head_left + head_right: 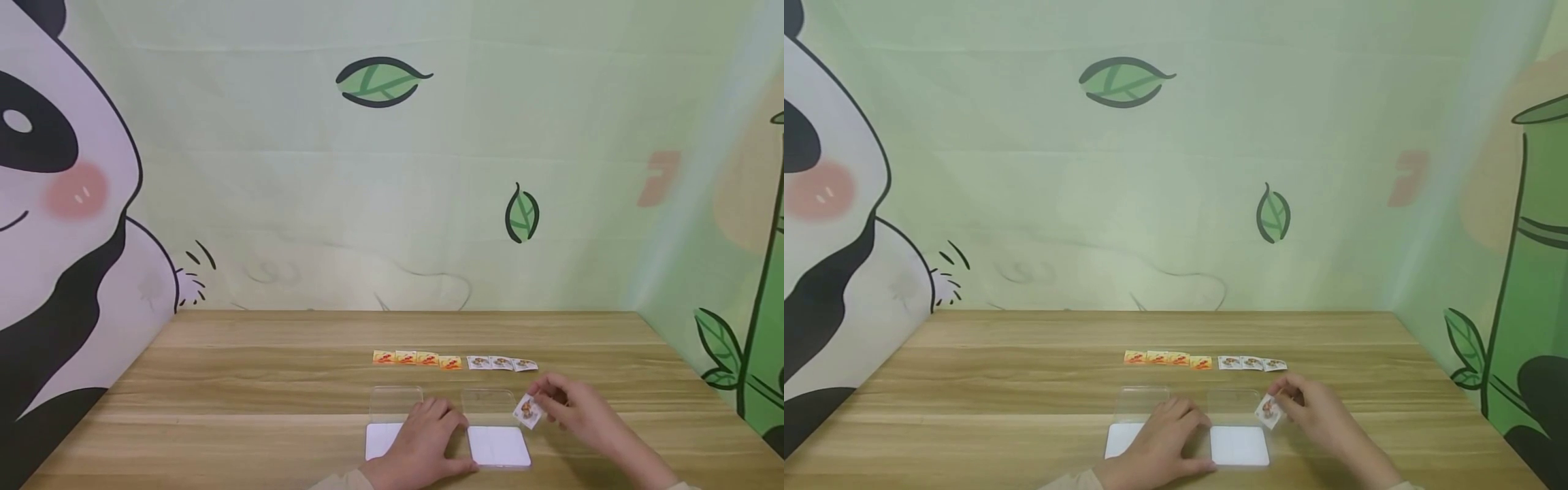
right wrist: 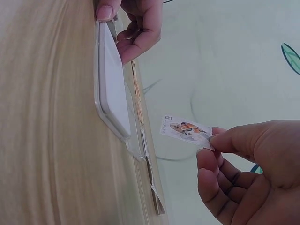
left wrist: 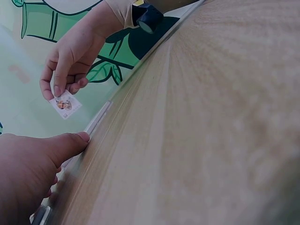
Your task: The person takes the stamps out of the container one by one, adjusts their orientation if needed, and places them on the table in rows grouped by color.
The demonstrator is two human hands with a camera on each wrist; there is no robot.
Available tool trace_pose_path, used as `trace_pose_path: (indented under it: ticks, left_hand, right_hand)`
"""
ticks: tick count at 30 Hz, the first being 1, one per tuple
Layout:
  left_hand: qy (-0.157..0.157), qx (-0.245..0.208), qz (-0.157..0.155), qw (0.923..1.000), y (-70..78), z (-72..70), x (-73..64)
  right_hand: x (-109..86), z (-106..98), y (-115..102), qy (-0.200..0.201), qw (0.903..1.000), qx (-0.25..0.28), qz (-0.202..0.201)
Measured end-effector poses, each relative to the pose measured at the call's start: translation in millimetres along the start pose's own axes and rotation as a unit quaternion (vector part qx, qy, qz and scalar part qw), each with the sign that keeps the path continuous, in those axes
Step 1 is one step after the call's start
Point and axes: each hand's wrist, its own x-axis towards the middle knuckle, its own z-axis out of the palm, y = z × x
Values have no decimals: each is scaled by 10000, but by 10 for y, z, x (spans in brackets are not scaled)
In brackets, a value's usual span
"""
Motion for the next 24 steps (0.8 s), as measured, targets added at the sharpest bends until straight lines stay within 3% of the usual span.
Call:
trace_pose_path:
  ticks: [5,16,24]
  left_hand:
    - [-56,-16,-27,10000,-15,-8,1]
    - [-163,-88,-52,9998,-6,-15,7]
    - [-276,-207,-156,9993,2,-19,8]
  right_hand:
    - [11,-11,-9,81,9999,8,133]
    - [16,-36,56,301,9995,38,16]
    - [36,-76,99,583,9981,-17,215]
